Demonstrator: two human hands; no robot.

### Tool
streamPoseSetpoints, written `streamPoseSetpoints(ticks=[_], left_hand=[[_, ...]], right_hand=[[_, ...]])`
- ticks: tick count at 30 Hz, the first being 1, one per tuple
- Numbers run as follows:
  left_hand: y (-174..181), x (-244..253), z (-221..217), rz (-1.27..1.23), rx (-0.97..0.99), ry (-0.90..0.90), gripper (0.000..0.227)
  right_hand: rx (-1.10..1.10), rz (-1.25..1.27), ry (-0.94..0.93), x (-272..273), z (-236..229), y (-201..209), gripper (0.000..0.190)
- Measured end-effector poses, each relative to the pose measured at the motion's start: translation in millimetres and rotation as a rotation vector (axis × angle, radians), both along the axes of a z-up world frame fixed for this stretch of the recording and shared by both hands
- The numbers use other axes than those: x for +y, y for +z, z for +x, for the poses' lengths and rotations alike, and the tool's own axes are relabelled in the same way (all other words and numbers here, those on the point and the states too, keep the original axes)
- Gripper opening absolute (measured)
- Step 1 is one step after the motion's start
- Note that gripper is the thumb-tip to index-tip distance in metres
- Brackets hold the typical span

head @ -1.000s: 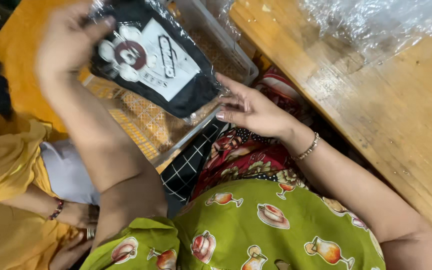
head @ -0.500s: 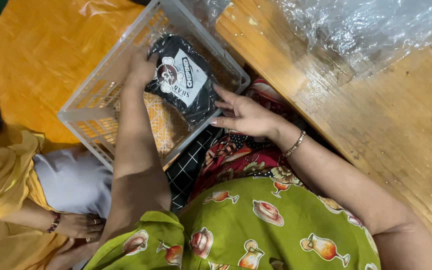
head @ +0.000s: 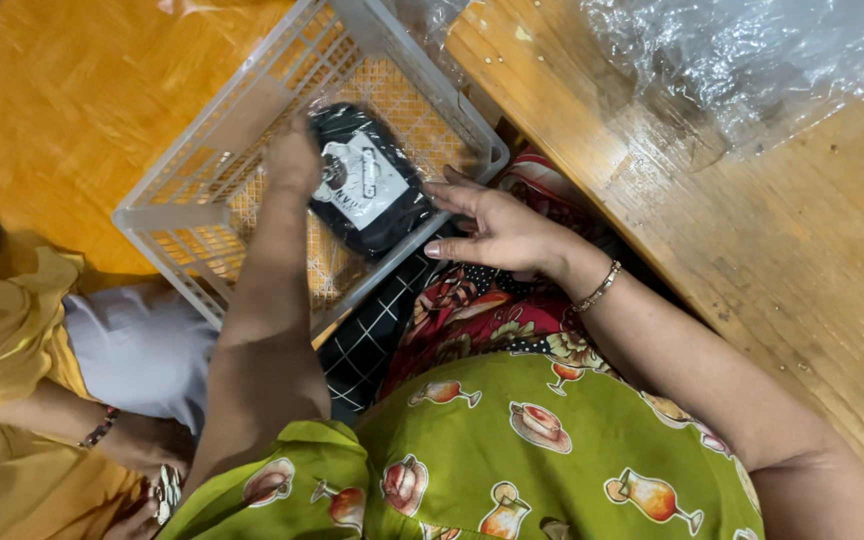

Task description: The person wraps a black shoulder bag in bubble wrap, smoothing the plastic over the surface. They then place the wrapped bag into a clear plastic basket. Next, they pick up another black bag and use an orange pencil to rub over a white paper label attached to the bag.

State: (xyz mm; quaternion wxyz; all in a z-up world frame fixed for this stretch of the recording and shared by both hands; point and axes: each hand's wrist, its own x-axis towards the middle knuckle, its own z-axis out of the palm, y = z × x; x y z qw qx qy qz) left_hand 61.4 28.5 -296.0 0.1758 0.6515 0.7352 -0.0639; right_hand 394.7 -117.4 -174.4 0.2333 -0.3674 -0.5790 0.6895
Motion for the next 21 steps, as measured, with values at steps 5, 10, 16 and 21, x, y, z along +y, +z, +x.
streamPoseSetpoints(ticks=[5, 10, 16, 21], left_hand=[[-64, 17, 4, 0.23, -0.001, -0.015, 0.028], [-65, 30, 8, 0.344, -0.15, 0.084, 0.029], [-16, -30, 88, 0.356, 0.183, 0.032, 0.088], [26, -68, 134, 0.159, 0.091, 0.034, 0.109]], right_hand=[[-0.014, 0.002, 0.004, -1, 1, 6, 0.089], [-0.047, 0.009, 0.012, -1, 8, 29, 0.087], [-0.099, 0.022, 0.036, 2, 7, 31, 0.088], [-0.084, -0.029, 0.04, 0, 8, 29, 0.088]])
